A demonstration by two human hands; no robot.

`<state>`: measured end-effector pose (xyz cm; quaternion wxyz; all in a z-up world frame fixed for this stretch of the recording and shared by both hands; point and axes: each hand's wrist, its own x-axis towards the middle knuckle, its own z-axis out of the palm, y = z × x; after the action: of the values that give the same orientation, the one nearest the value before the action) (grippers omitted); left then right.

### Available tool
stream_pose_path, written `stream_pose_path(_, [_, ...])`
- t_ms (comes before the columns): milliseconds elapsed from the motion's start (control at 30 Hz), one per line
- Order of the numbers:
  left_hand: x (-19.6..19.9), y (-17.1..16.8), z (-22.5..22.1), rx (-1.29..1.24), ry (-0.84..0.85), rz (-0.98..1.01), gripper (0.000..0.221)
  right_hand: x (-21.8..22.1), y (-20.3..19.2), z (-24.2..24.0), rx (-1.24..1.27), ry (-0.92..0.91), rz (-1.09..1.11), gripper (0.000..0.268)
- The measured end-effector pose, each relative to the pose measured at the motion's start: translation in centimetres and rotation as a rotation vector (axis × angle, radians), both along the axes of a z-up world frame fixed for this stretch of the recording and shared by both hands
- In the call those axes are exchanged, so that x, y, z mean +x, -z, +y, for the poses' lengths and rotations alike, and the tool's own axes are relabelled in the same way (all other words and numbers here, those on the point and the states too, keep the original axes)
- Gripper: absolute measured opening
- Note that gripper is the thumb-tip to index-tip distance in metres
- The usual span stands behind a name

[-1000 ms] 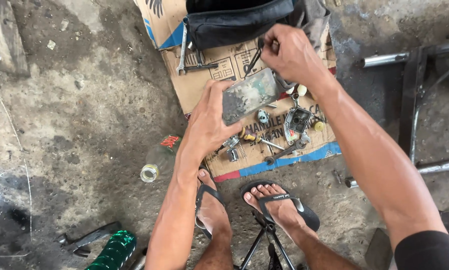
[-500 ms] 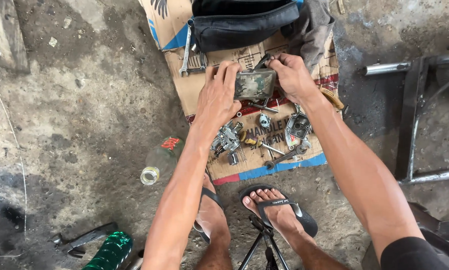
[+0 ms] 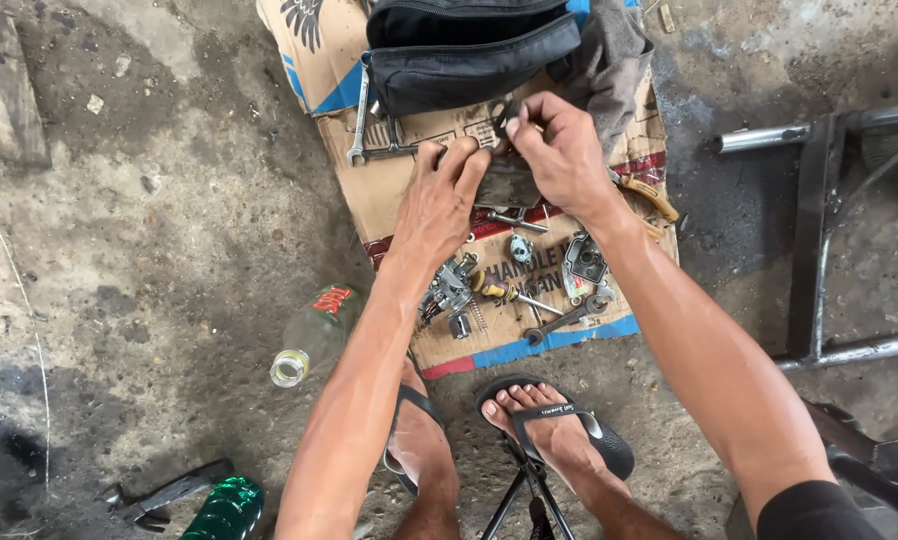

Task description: The person sits on the floor and uses a screwdriver to remove a screw from a carburetor. They then open a small plastic box, select a brass screw, and compare it with the removed screw.

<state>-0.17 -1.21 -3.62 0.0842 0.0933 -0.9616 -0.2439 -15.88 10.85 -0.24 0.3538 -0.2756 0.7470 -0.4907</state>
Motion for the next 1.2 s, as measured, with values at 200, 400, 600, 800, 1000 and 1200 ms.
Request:
stream_pose_path(200, [0.7, 1.7, 0.4, 0.094, 0.005, 0.038, 0.062, -2.4, 0.4, -0.6, -0.048, 0.087, 0.044, 0.008])
stream_pose_path(400, [0.8, 1.0, -1.4, 0.426, -0.189, -0.101, 0.071, -4.3, 5.4, 1.5, 0.077, -0.228, 0.578, 0.011])
stream_pose_path(600, [0.7, -2.1, -2.0, 0.623, -0.287, -0.216, 0.071, -0.4, 0.0, 2.6, 0.251, -0.070, 0.021, 0.028])
stream_pose_path(800, [0.9, -4.4, -1.8, 0.741, -0.363, -0.256, 0.072, 2.7, 2.2, 3.6, -0.285, 0.032, -0.470, 0.026])
stream_pose_path(1000, [1.1, -6.1, -1.2, 0.728, -0.286, -0.199, 0.074, 3.2, 2.9, 2.5, -0.610, 0.140, -0.703, 0.029])
stream_pose_path(1200, [0.3, -7.9, -2.1, 0.502, -0.133, -0.207, 0.073, 3.9, 2.4, 2.8, -0.447, 0.261, -0.658, 0.020])
